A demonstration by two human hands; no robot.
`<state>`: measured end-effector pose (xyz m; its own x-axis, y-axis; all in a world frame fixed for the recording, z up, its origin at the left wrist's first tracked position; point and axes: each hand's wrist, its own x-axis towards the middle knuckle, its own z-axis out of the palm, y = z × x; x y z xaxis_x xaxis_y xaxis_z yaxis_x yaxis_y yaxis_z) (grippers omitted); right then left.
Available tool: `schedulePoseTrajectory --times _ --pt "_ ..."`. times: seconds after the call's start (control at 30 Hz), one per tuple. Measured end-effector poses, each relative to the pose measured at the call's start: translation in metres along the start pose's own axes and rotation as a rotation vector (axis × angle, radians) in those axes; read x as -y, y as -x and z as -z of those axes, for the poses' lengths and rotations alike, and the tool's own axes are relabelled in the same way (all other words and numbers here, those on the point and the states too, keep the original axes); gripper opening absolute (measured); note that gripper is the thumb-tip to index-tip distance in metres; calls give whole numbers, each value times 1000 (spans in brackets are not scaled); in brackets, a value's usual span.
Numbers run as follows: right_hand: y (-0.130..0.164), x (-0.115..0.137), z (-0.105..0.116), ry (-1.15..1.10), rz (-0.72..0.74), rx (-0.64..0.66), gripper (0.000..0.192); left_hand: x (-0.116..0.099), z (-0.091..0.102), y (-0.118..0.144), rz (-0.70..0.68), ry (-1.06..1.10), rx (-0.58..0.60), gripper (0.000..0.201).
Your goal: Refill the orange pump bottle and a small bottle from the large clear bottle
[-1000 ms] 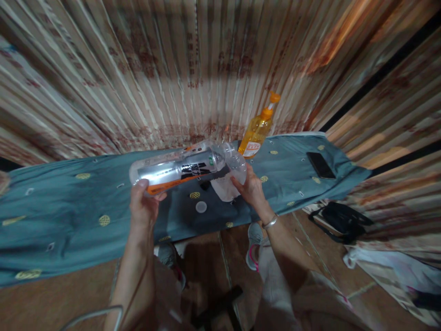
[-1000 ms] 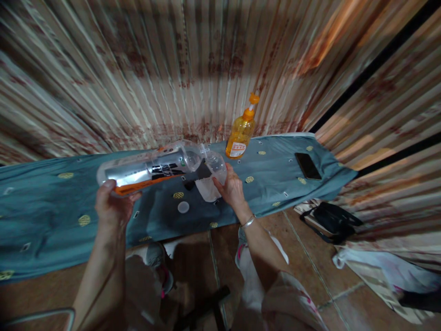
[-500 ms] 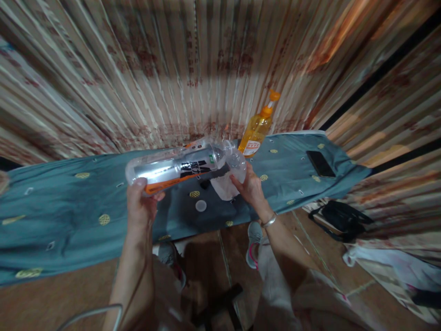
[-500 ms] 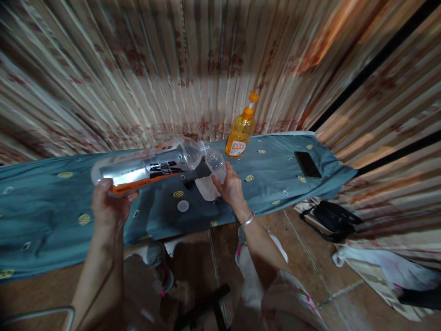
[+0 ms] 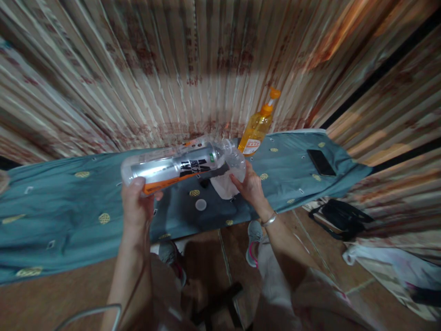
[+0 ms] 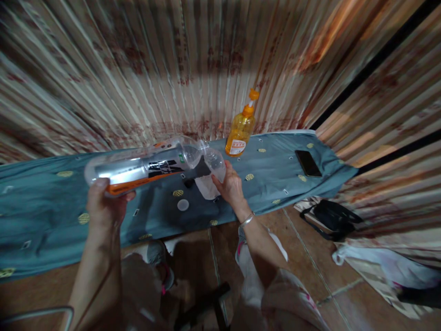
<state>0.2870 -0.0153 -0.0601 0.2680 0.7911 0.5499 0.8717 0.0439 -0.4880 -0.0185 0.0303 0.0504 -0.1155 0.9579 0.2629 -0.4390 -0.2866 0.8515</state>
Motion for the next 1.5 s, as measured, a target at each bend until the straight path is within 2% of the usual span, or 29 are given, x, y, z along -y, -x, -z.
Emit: schedulePoseTrajectory --times 0.4,0.8,1.13,1.3,1.5 --pt "0 0 0 3 -5 12 73 -1 1 3 -24 -42 9 80" --pt "1 -1 -1 16 5 1 74 -4 1 4 -9 -48 -16 69" --pt "1 -1 1 2 -14 23 74 -2 3 4 -6 -61 -30 73" --pt "2 -3 1 -17 -6 23 71 -2 4 5 -21 -74 -13 65" --pt "2 -2 2 -16 4 26 70 -1 5 5 -56 -80 22 66"
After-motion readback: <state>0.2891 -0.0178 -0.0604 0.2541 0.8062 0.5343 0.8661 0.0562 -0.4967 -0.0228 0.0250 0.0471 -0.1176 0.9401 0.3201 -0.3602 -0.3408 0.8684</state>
